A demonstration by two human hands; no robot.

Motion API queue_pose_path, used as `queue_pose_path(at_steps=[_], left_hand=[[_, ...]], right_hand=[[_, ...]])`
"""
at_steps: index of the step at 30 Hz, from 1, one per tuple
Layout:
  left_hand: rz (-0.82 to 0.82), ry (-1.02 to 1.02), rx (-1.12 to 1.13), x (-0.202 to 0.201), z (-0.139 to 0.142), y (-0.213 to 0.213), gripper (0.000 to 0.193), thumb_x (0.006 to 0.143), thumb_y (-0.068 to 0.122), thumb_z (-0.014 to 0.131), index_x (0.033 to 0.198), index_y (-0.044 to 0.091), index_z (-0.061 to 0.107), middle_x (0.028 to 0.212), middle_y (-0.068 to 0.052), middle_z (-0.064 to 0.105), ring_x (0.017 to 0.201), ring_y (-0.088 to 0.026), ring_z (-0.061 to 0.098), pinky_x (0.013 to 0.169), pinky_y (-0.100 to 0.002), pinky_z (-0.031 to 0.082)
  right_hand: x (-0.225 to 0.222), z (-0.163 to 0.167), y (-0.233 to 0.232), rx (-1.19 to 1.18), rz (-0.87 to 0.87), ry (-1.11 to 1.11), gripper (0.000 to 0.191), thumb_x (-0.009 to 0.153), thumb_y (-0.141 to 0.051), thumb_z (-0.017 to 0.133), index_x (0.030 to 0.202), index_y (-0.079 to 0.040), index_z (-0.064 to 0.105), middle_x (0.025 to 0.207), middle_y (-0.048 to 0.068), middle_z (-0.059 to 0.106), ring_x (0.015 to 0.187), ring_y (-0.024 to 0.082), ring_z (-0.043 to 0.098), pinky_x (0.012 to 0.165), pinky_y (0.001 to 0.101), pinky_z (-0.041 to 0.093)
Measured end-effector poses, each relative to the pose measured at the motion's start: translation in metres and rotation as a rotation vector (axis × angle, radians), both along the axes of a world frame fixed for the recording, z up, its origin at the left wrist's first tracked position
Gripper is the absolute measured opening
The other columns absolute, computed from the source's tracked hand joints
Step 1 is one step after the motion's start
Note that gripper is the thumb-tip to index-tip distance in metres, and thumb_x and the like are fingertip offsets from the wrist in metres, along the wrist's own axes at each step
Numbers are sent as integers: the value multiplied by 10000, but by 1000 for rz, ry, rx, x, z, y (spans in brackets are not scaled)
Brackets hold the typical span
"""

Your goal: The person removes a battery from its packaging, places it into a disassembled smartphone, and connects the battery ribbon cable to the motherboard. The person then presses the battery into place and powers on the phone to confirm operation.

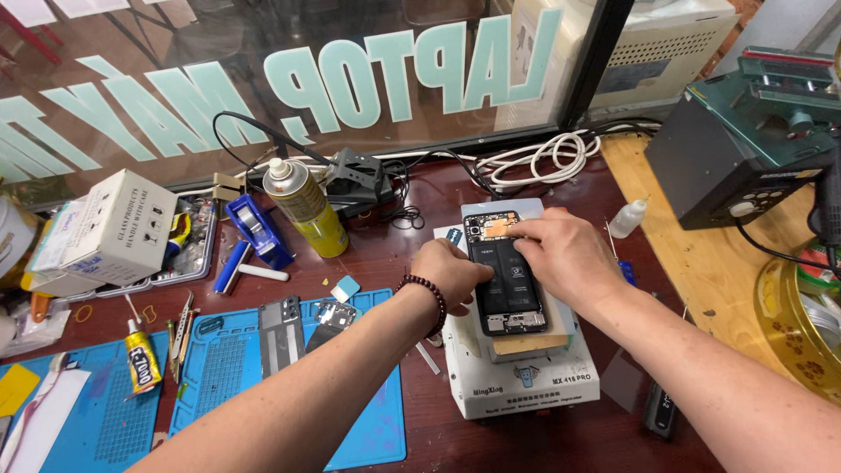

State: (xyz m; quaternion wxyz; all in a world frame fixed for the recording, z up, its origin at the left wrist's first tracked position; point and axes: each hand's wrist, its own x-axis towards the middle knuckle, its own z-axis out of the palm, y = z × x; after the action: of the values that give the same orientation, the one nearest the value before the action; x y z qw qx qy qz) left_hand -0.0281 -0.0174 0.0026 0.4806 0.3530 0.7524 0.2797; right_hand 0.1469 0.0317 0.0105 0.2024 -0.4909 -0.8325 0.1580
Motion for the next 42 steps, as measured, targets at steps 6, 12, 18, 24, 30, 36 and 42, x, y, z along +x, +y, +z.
queue_pose_path(at_steps=[6,12,18,24,30,36,42], left_hand=[[-65,-60,20,-7,-4,-4,357,771,210,838,951,-2,615,797,-123,734,616,-192,705,485,-349,596],[-101,-102,20,-11,-5,-4,367,760,234,848,944,8,623,786,-127,736,607,-192,700,476,-342,581],[-80,-100,10,-10,-3,-5,381,749,241,859,949,20,622,811,-119,735,610,-197,702,474,-338,575],[-74,-92,22,-11,-3,-5,387,766,246,854,974,15,623,828,-138,745,635,-209,715,481,-329,568],[-86,-86,-2,-11,0,-5,393,779,260,847,1011,27,633,895,-126,752,702,-197,734,515,-322,605],[-103,-83,12,-12,0,-6,397,777,273,849,1006,20,646,893,-131,759,707,-199,741,517,-325,610],[-89,-82,13,-12,-4,-5,397,765,279,857,985,21,652,877,-124,757,700,-200,739,508,-331,609]], right_hand=[[-14,4,10,-117,-73,22,166,863,-174,722,979,-66,771,938,125,768,882,271,738,813,387,564],[-29,3,12,-449,-392,99,179,909,-181,727,977,-22,776,898,132,784,817,210,718,744,382,561],[-38,-3,6,-397,-541,92,174,890,-187,758,991,-48,781,897,119,781,774,203,722,753,372,563],[-23,-5,-11,-172,-319,171,274,862,-165,746,1121,-78,727,889,74,764,779,163,731,750,333,584],[-15,1,-20,-45,-171,106,233,855,-132,738,1085,-121,778,920,60,690,761,167,692,744,316,567],[-16,-1,-22,32,-161,73,204,859,-130,753,1057,-107,798,913,70,701,725,207,664,710,346,551],[-14,-4,-18,-5,-145,91,193,873,-146,746,1054,-99,791,937,72,723,758,204,694,722,341,557]])
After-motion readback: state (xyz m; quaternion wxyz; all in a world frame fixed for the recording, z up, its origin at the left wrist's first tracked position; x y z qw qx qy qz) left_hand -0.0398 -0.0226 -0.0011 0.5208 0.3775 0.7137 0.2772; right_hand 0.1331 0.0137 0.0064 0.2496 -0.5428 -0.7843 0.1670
